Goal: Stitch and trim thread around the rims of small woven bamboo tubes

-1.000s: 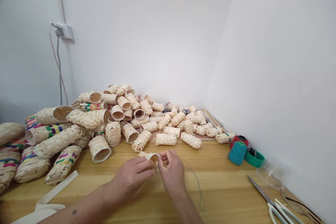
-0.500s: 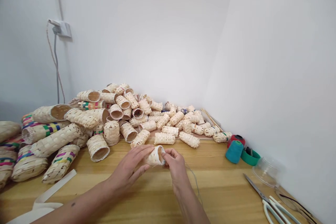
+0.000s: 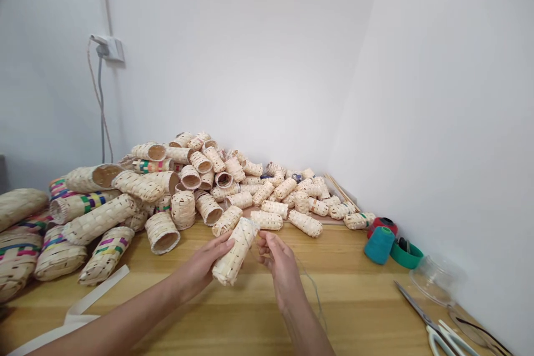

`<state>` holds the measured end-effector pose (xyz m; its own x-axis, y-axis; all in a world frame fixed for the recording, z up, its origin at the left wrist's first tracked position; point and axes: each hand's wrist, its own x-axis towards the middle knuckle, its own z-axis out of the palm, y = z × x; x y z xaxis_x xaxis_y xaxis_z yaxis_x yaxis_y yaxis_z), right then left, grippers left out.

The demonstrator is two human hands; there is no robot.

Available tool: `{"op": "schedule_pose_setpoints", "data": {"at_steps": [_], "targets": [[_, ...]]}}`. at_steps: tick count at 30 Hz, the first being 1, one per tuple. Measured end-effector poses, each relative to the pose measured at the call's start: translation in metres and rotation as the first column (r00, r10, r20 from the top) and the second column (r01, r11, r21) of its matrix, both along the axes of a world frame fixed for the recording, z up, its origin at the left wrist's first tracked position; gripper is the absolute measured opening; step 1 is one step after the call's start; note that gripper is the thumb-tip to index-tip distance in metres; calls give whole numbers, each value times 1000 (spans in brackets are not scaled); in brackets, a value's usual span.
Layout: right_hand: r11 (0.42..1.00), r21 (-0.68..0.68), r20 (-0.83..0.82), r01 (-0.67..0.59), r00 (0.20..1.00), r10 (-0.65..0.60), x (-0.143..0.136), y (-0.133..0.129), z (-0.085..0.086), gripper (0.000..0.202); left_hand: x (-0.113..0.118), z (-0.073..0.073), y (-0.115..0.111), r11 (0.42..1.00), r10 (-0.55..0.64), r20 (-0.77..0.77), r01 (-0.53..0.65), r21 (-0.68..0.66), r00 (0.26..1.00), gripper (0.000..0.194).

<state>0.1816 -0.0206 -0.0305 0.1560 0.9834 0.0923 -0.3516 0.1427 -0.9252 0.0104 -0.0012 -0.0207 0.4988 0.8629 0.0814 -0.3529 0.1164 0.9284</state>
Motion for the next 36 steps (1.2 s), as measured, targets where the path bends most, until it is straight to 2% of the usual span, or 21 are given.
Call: {"op": "schedule_pose_setpoints", "data": {"at_steps": [2, 5, 11, 14, 16, 20, 22, 26, 28, 29, 31, 33, 34, 36], "targets": [[1000, -1, 6, 0, 1000, 0, 0, 2, -3, 36, -1, -1, 0, 997, -13, 76, 19, -78, 997, 54], [1000, -9, 24, -8, 1000, 9, -1, 3, -7, 36, -1, -3, 1, 991, -22, 142, 40, -127, 990, 52], [1000, -12, 93, -2, 996, 3, -3, -2, -3, 37, 0, -2, 0, 990, 25, 139, -5, -140, 990, 49], [999, 2, 132, -50, 990, 49, -4, -3, 1, 43, 1, -1, -1, 998, 16, 124, -9, -56, 992, 57], [994, 15, 124, -110, 986, 107, -6, -3, 1, 49, 2, -3, 1, 999, 22, 91, -25, 32, 996, 70], [979, 61, 122, -193, 975, 185, -10, -1, -4, 59, 4, -12, 4, 957, 167, -102, -136, 255, 981, 93], [972, 88, 151, -220, 967, 205, -11, 0, -7, 62, 5, -16, 5, 925, 225, -189, -149, 350, 956, 92], [969, 95, 182, -228, 961, 208, -11, 2, -11, 66, 3, -17, 5, 888, 229, -272, -86, 451, 935, 87], [975, 90, 181, -203, 966, 185, -10, 4, -12, 67, -1, -13, 5, 840, 288, -295, -93, 535, 911, 71], [977, 86, 181, -196, 967, 178, -10, 4, -12, 68, -4, -11, 5, 798, 349, -297, -116, 592, 889, 59], [977, 78, 186, -200, 965, 183, -9, 4, -11, 69, -8, -6, 6, 688, 494, -265, -185, 702, 828, 39], [972, 75, 203, -225, 957, 206, -10, 3, -10, 69, -11, -1, 6, 587, 597, -207, -246, 771, 775, 30], [968, 73, 215, -241, 951, 221, -10, 2, -9, 69, -11, 0, 6, 555, 620, -186, -259, 790, 762, 28], [960, 68, 238, -270, 939, 248, -11, 0, -7, 69, -11, 2, 5, 527, 625, -167, -254, 811, 762, 22]]}}
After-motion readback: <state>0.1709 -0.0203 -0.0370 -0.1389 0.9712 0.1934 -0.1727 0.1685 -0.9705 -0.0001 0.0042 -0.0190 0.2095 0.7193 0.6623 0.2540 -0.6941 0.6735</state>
